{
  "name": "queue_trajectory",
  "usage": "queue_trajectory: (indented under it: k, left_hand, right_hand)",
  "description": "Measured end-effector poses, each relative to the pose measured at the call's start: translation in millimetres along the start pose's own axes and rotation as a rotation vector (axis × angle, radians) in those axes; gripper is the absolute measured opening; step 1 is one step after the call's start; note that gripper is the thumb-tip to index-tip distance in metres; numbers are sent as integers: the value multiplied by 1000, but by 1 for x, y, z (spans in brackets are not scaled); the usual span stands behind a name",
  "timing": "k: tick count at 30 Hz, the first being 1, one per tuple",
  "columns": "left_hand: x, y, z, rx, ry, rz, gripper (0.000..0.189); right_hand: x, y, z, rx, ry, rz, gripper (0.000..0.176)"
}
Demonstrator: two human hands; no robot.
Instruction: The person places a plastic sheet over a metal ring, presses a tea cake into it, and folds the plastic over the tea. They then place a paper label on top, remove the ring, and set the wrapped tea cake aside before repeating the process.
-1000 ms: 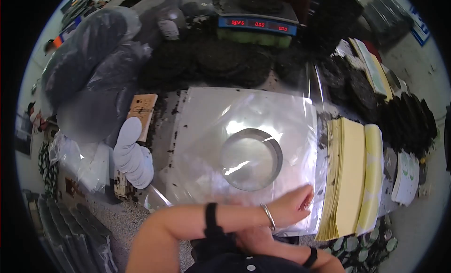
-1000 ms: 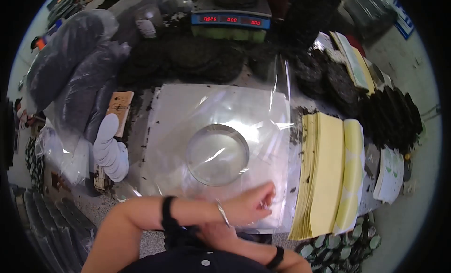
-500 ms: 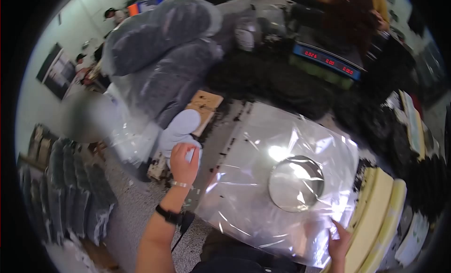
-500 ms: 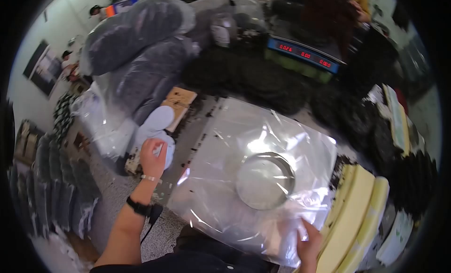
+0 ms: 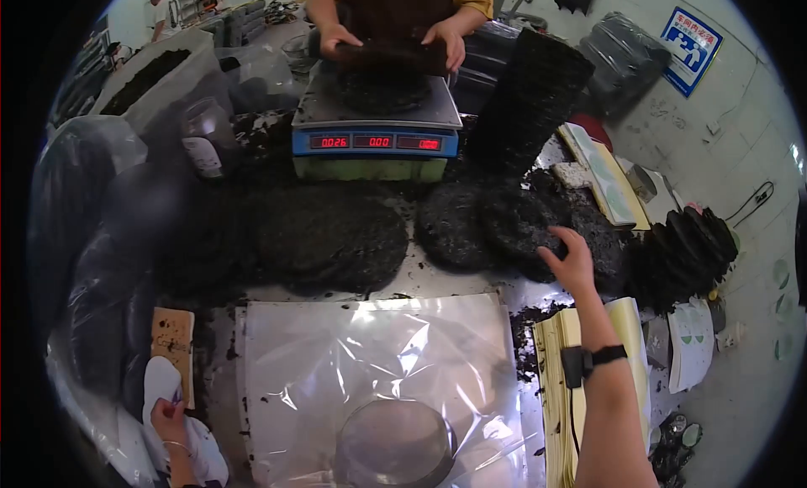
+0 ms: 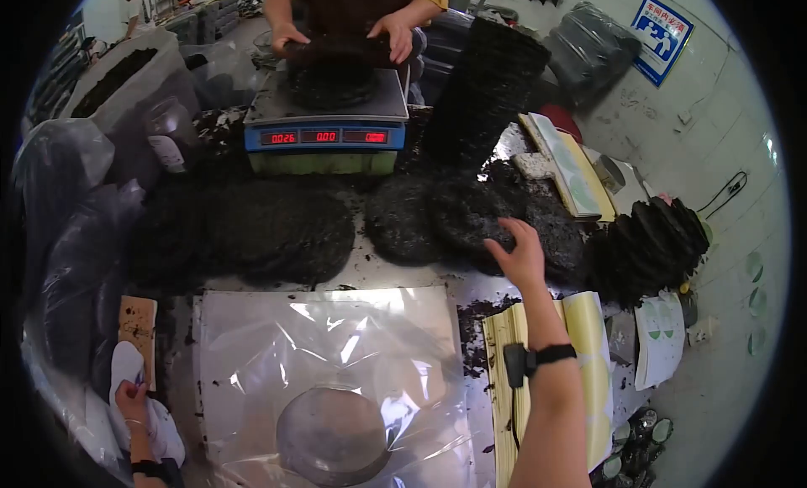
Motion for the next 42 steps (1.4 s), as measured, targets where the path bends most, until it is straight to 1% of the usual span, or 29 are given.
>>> queue_trajectory:
  k: [1, 2, 3, 4, 6, 7, 9, 10, 12, 13, 14, 15, 16, 17, 19, 22, 24, 25, 27, 28, 30, 32, 33, 34, 35, 36, 38, 40, 42]
  left_hand:
    - [3, -2, 4, -2, -12, 1, 22]
    - [4, 6, 3, 80, -23, 146, 14]
    - [2, 13, -2, 167, -29, 292, 12]
    - [2, 22, -16, 180, -26, 294, 12]
    - [1, 75, -56, 380, 100, 418, 26]
    - [-2, 110, -83, 303, 172, 433, 30]
    - [-24, 197, -129, 126, 297, 481, 35]
    - [-42, 240, -150, 29, 351, 513, 36]
    - [-90, 303, -161, -177, 283, 624, 38]
    - [-124, 347, -165, -177, 274, 831, 38]
    - [-151, 369, -158, -320, 179, 953, 35]
    - [-182, 398, -157, -456, 188, 1019, 35]
    - [-207, 414, -149, -484, 83, 1028, 41]
    - [-234, 423, -131, -393, 44, 1020, 53]
    - [-278, 428, -83, -351, -89, 1136, 56]
    - [-295, 416, -63, -344, -205, 1073, 54]
    - [-290, 390, -75, -369, -180, 1042, 51]
    - [-275, 357, -82, -596, -141, 812, 55]
    - [-256, 327, -89, -814, -107, 573, 59]
    - [-242, 320, -85, -855, -194, 360, 61]
    - [-219, 330, -86, -892, -279, 136, 64]
    - [-231, 404, -80, -640, -564, 694, 90]
    - [-229, 410, -70, -640, -569, 680, 90]
    - [-234, 411, -48, -415, -633, 742, 106]
    - [-239, 413, -29, -187, -698, 804, 123]
    - [-239, 422, -20, -190, -723, 805, 123]
    - [-245, 427, -5, 122, -856, 793, 137]
    - [-252, 430, 8, 167, -887, 772, 140]
    - [-260, 425, 24, 338, -856, 803, 140]
  right_hand:
    - [3, -1, 16, -18, -63, -35, 66]
    - [2, -2, 31, -27, -127, -69, 82]
    - [-3, 1, 50, 32, -275, -69, 93]
    - [-7, -7, 60, -69, -412, -105, 87]
    - [-8, 3, 70, -96, -441, -79, 80]
    - [-8, -1, 73, -79, -432, -84, 80]
    - [-8, -2, 76, -258, -493, -78, 71]
    - [-11, -5, 81, -240, -480, -93, 71]
    - [-23, -11, 77, -458, -215, -240, 71]
    - [-29, -24, 58, -424, -59, -269, 73]
    - [-35, -38, 41, -399, 50, -298, 73]
    - [-43, -63, 17, -370, 100, -348, 72]
    - [-49, -88, -12, -346, 151, -397, 72]
    - [-59, -109, -32, -301, 179, -410, 71]
    - [-84, -153, -76, -195, 213, -441, 68]
    - [-145, -223, -134, 19, 181, -495, 63]
    - [-197, -266, -158, 186, 107, -462, 62]
    - [-224, -284, -162, 226, 29, -455, 63]
    - [-269, -315, -158, 236, -153, -450, 65]
    - [-286, -325, -150, 207, -263, -457, 67]
    - [-303, -329, -131, 231, -424, -391, 72]
    - [-286, -321, -128, 294, -520, -375, 76]
    - [-275, -322, -130, 422, -648, -349, 76]
    - [-266, -322, -125, 549, -777, -312, 76]
    - [-248, -327, -117, 658, -769, -324, 88]
    - [-239, -324, -106, 461, -801, -194, 95]
    - [-230, -333, -69, 162, -984, -229, 93]
    - [-242, -339, -42, 79, -1018, -235, 90]
    - [-252, -336, -23, 0, -1041, -243, 88]
Point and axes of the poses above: each hand's wrist, its own x-axis towards the middle knuckle, its own z-axis out of the palm, y = z × x, the point moved 8 cm from there along x, towards the middle knuckle, and after that the axes turned 13 degrees about y, right-handed, at the moved point
